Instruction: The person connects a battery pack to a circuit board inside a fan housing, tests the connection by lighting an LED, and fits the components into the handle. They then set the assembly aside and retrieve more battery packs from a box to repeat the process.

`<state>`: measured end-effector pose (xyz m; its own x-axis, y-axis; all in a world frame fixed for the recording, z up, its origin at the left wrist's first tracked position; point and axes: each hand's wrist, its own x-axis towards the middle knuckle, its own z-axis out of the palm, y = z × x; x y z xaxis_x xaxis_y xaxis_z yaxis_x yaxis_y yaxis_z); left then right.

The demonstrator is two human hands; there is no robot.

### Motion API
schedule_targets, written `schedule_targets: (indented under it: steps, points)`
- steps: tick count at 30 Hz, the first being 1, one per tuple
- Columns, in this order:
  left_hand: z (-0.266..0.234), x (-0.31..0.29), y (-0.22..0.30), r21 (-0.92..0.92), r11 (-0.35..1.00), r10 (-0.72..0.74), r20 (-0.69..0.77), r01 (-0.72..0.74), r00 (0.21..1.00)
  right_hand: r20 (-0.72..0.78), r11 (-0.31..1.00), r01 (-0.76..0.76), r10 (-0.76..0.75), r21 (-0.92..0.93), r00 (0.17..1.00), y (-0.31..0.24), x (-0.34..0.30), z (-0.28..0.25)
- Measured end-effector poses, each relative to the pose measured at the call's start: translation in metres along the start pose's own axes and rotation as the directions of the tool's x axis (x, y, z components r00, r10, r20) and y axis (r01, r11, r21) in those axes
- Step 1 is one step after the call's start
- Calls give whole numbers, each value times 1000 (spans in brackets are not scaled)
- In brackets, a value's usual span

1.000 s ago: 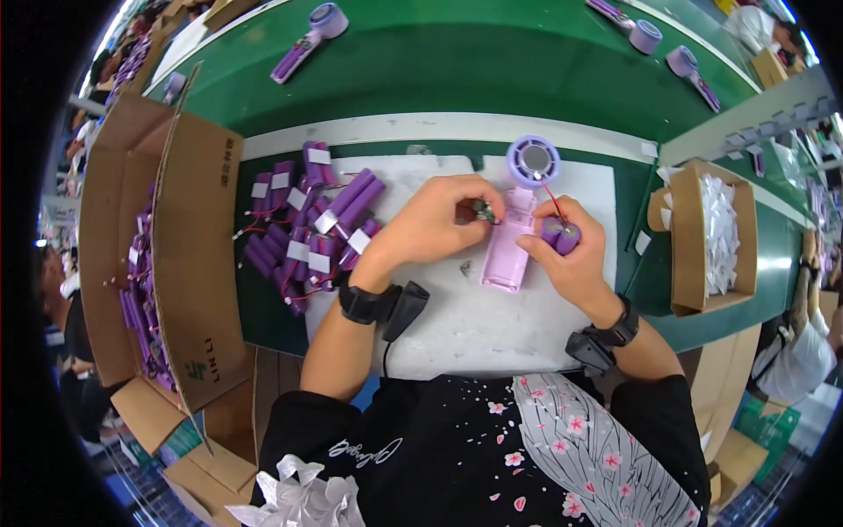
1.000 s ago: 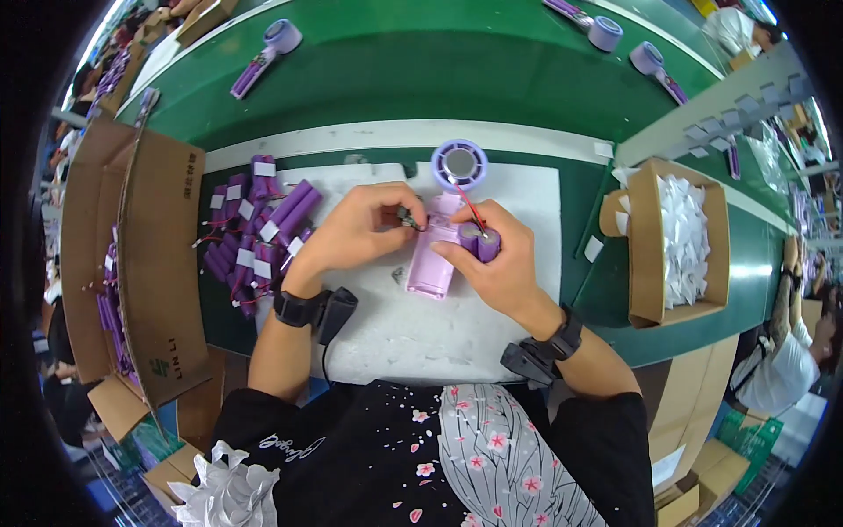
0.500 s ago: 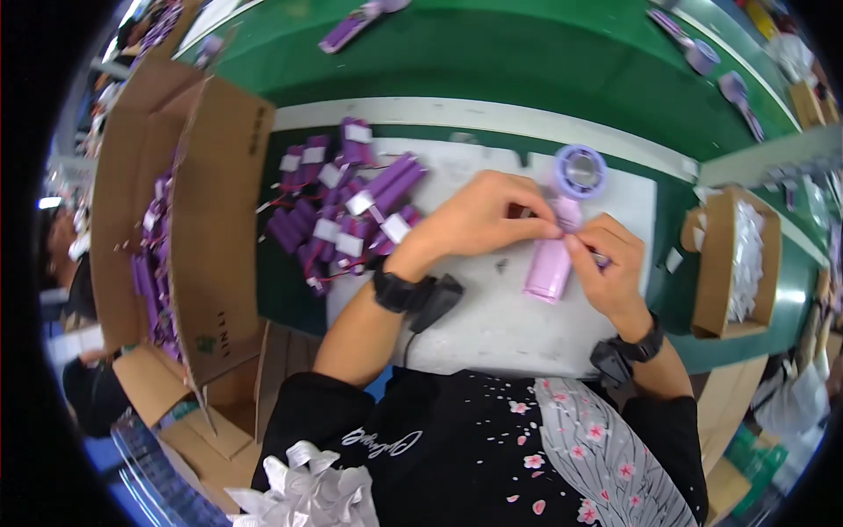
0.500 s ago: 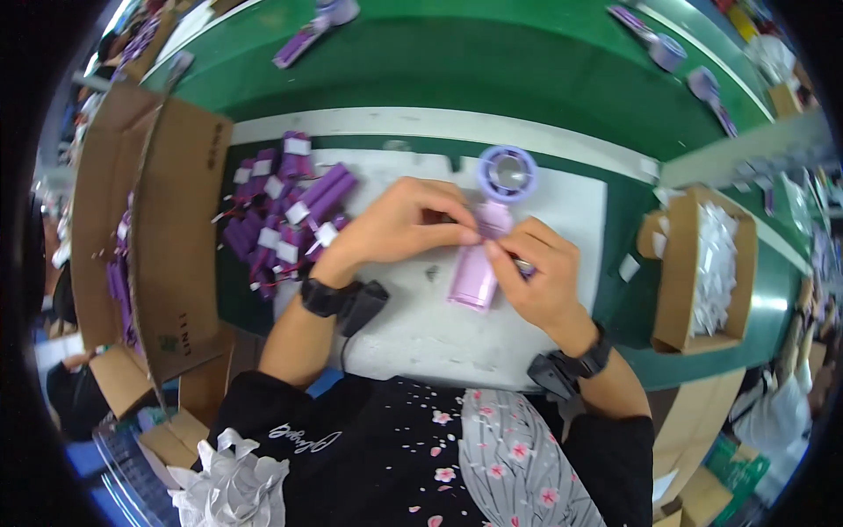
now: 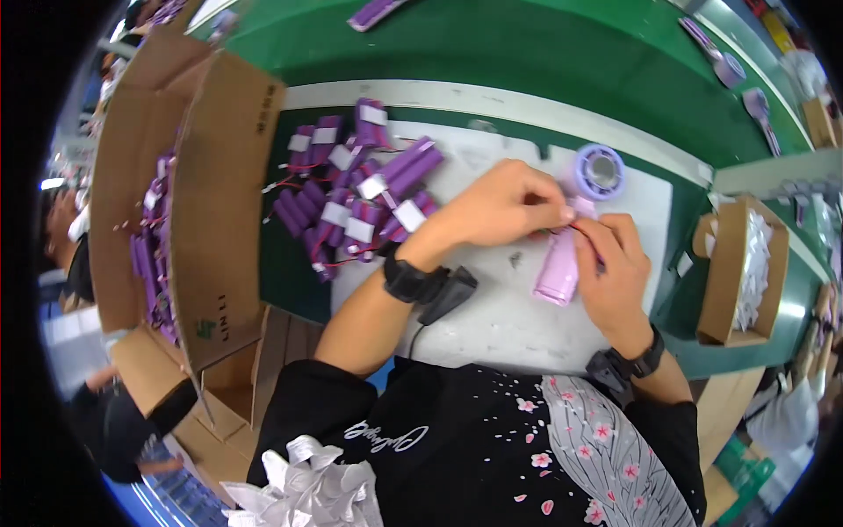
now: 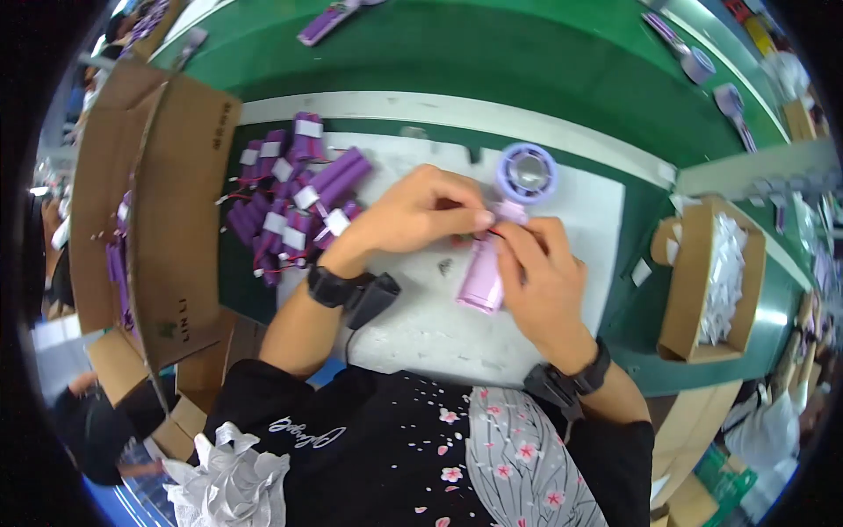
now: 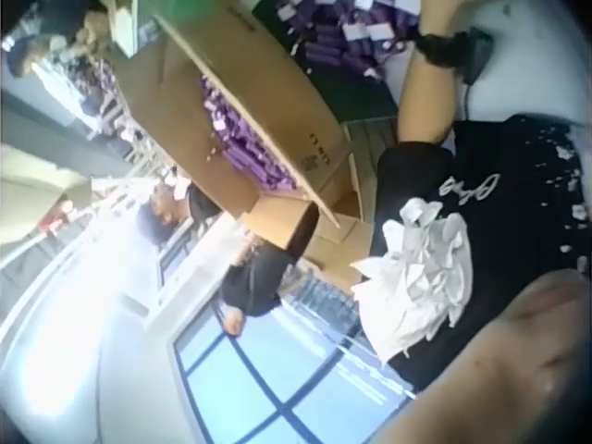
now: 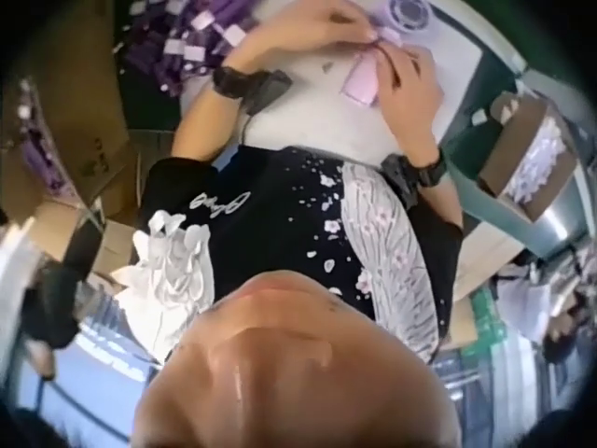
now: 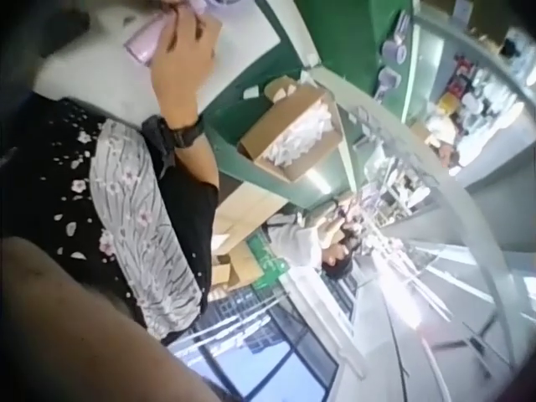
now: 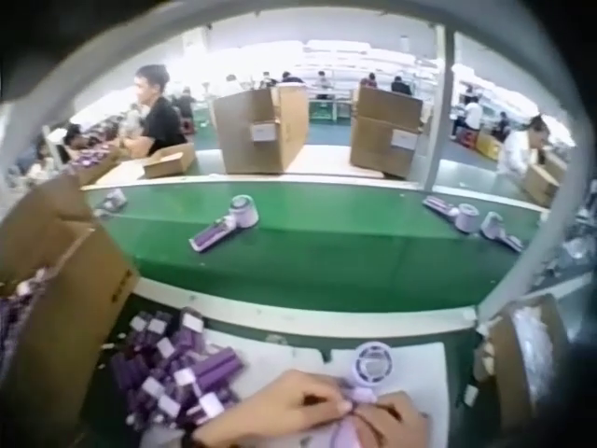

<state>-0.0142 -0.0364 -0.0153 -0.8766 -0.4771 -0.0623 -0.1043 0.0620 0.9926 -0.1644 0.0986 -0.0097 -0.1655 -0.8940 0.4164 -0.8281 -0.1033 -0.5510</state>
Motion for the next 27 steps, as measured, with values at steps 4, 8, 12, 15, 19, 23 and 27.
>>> schedule_targets:
  steps: [4, 8, 12, 15, 19, 23, 27]
  points:
    - [-9, -7, 9, -122, 982, -139, 59, 146, 989, 15, 995, 23, -25, 99, 1000, 2, 3, 1]
    - [-12, -7, 14, -151, 958, -232, 106, 246, 967, 34, 992, 68, -71, 105, 997, 5, 4, 0]
    - [-15, -11, 12, -186, 954, -210, 150, 236, 966, 126, 973, -75, 48, 219, 991, 9, 8, -4]
    - [-15, -11, 15, -178, 957, -200, 158, 227, 967, 199, 898, -149, 71, 415, 977, 17, 11, -6]
    - [-16, -11, 18, -132, 962, -223, 131, 240, 966, 305, 855, -219, 75, 470, 949, 15, 12, -11]
    - [-15, -11, 15, -143, 968, -193, 90, 205, 977, 318, 856, -224, 75, 467, 945, 14, 12, -10]
    - [-13, -12, 14, -172, 975, -125, 80, 137, 989, 316, 858, -234, 89, 457, 945, 15, 11, -9]
